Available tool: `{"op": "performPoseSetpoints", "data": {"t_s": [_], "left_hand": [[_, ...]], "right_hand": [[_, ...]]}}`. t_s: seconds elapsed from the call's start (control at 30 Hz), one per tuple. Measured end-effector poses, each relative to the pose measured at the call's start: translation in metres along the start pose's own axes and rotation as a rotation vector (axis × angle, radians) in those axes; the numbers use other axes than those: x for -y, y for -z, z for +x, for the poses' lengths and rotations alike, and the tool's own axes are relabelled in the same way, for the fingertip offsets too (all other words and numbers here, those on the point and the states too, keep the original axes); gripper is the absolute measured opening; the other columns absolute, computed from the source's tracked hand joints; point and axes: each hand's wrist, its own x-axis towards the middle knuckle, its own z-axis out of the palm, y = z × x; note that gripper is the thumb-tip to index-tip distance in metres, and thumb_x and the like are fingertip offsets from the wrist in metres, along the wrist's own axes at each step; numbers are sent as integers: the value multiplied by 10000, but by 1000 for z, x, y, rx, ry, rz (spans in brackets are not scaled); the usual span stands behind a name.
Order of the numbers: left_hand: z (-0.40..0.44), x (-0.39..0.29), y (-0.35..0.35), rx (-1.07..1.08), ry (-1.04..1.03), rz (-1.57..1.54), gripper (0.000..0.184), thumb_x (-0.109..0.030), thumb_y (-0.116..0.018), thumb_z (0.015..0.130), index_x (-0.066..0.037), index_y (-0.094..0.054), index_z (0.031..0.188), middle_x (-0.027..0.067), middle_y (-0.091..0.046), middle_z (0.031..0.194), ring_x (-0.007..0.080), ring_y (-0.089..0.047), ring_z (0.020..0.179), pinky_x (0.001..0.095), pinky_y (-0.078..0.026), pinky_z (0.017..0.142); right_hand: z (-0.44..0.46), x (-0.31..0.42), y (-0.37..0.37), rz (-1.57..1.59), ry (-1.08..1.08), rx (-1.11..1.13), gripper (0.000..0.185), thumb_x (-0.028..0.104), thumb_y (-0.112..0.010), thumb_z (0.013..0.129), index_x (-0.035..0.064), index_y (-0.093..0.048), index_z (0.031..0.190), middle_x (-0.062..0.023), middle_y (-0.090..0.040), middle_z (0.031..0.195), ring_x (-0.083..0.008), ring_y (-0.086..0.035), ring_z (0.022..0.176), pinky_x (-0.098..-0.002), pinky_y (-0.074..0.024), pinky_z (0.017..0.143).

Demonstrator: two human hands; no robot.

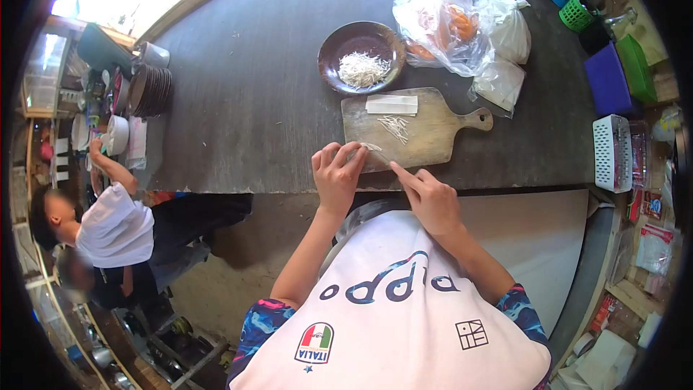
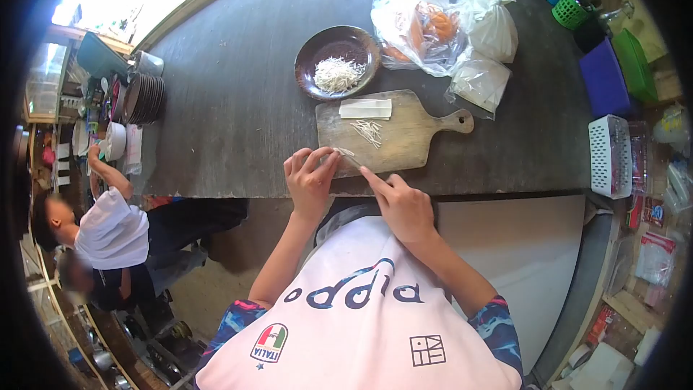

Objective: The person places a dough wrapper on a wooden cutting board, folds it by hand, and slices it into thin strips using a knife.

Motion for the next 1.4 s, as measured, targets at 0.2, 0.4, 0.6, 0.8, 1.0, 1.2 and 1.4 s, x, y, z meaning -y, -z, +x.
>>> {"op": "performPoseSetpoints", "data": {"t_s": [0.2,0.4,0.6,0.8,1.0,1.2,1.4], "left_hand": [[0,-1,2,-3,-1,15,161,-202,-853,896,-187,-843,1056,-98,-749,1166,187,-638,1084,387,-450,967],[-1,-2,1,-22,41,2,164,-195,-863,891,-202,-857,1054,-102,-769,1153,191,-642,1079,377,-445,965],[-1,-2,2,-13,24,5,164,-198,-863,891,-196,-852,1055,-103,-764,1158,190,-643,1077,379,-447,968],[-2,-2,0,-22,42,2,161,-195,-865,892,-199,-856,1053,-104,-776,1154,189,-649,1072,375,-448,966],[-1,-5,-1,-37,48,-1,155,-198,-870,888,-198,-852,1042,-106,-775,1152,186,-652,1066,373,-451,961],[-1,-2,0,-19,20,19,155,-203,-867,892,-205,-852,1047,-113,-775,1150,184,-648,1075,371,-448,965],[0,-4,2,-26,57,4,146,-205,-865,900,-200,-854,1046,-115,-777,1148,183,-648,1078,370,-440,968]], "right_hand": [[15,4,-15,-26,16,17,514,224,-698,1049,420,-662,1522,-64,-639,831,-295,-715,633,-446,-611,596],[-11,-5,8,-26,-16,44,515,224,-702,1045,419,-664,1520,-59,-642,831,-298,-715,635,-455,-610,597],[11,6,-13,-10,4,12,514,220,-699,1045,427,-667,1514,-62,-644,829,-304,-724,644,-458,-609,598],[-1,-2,-10,-1,3,-1,511,214,-703,1042,422,-675,1508,-60,-639,820,-302,-723,644,-452,-605,593],[-9,-2,4,16,-20,9,514,212,-714,1034,418,-680,1504,-57,-643,816,-303,-723,643,-455,-602,592],[14,5,-15,12,-3,10,510,216,-716,1033,412,-682,1502,-64,-643,811,-306,-722,639,-458,-601,589],[-6,-4,5,3,-3,22,504,221,-711,1037,414,-682,1502,-60,-643,806,-307,-720,639,-456,-604,585]]}}
